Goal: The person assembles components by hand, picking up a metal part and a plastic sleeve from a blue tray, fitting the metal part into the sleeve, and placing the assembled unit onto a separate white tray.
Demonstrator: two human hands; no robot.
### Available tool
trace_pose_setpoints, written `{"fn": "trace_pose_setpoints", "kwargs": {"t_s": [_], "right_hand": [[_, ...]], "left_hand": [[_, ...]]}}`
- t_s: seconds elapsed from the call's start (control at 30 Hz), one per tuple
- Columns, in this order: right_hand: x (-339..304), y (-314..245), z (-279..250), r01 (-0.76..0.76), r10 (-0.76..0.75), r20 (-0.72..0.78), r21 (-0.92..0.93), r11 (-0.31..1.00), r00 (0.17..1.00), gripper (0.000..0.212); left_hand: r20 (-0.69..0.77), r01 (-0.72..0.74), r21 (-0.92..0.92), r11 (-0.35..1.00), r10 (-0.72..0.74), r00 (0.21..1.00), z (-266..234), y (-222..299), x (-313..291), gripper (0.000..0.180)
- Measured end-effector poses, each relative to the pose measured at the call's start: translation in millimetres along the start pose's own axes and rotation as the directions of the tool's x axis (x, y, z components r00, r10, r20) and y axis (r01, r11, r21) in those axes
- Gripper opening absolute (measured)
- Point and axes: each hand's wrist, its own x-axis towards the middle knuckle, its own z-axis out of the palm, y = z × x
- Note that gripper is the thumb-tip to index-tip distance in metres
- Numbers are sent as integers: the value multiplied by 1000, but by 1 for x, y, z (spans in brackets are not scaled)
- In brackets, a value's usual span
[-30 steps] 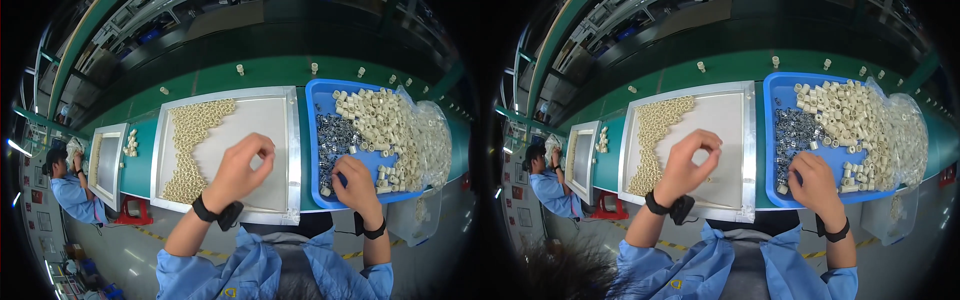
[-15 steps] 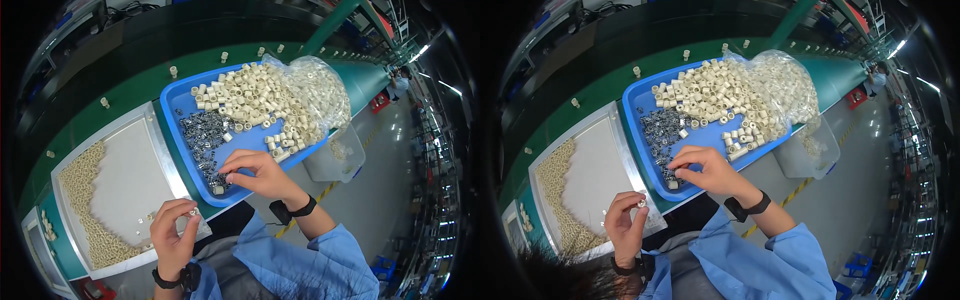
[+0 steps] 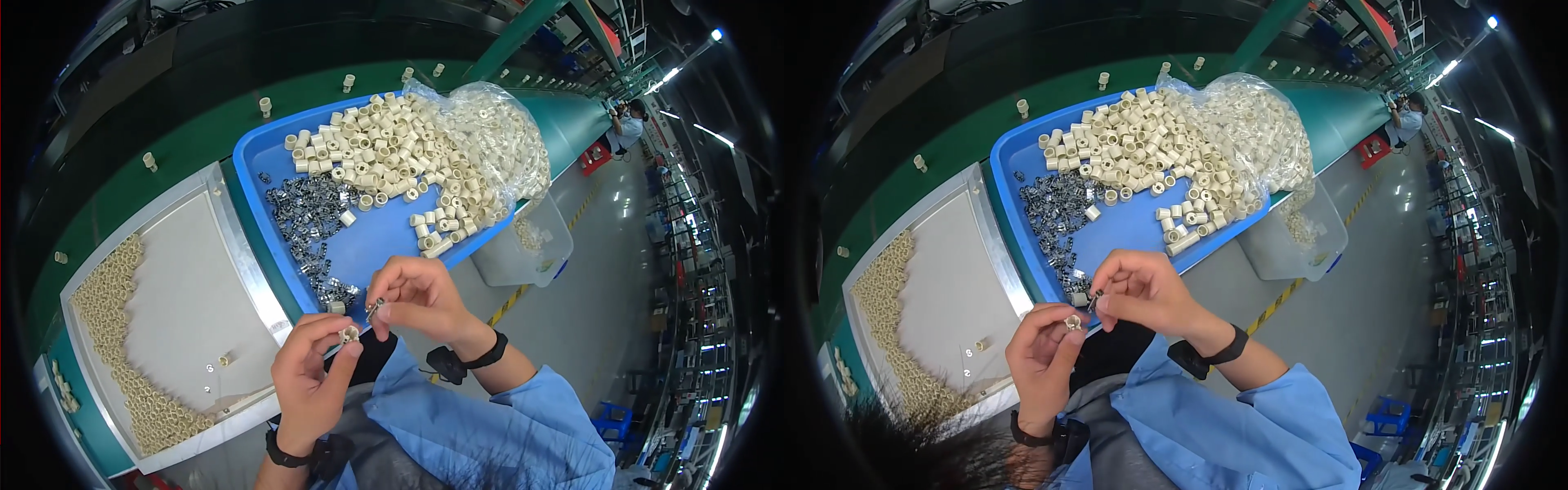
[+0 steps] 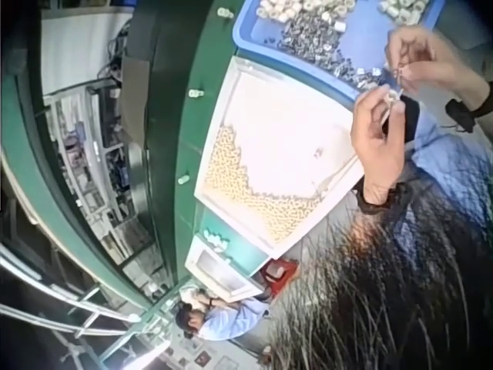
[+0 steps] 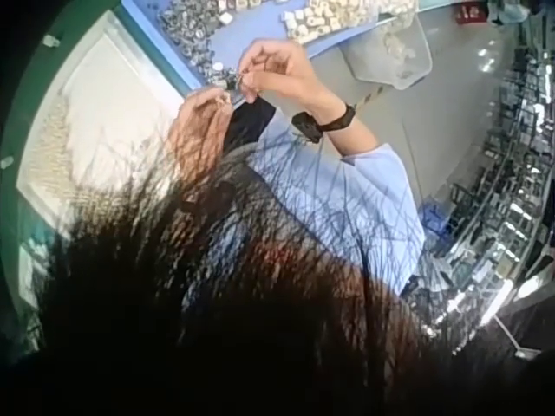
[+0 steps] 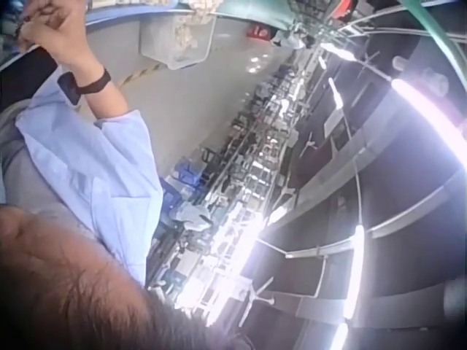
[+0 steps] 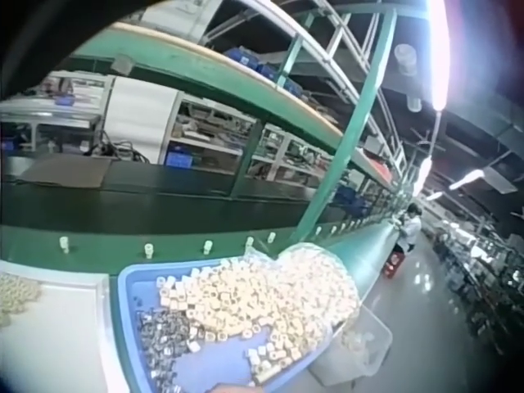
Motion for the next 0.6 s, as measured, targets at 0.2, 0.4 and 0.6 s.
{"fn": "trace_pose_setpoints", "kwargs": {"t_s": [0.2, 0.4, 0.6], "right_hand": [[5, 1, 11, 483, -489, 198, -665, 570, 850, 19], [6, 8, 19, 554, -595, 257, -735, 391, 762, 22], [3, 6, 16, 513, -563, 175, -679, 525, 808, 25]], "left_hand": [[8, 10, -300, 954, -8, 1000, -3, -2, 3, 30], [-43, -29, -223, 974, 20, 999, -2, -7, 2, 32], [-66, -98, -141, 985, 89, 994, -1, -6, 0, 33]]}}
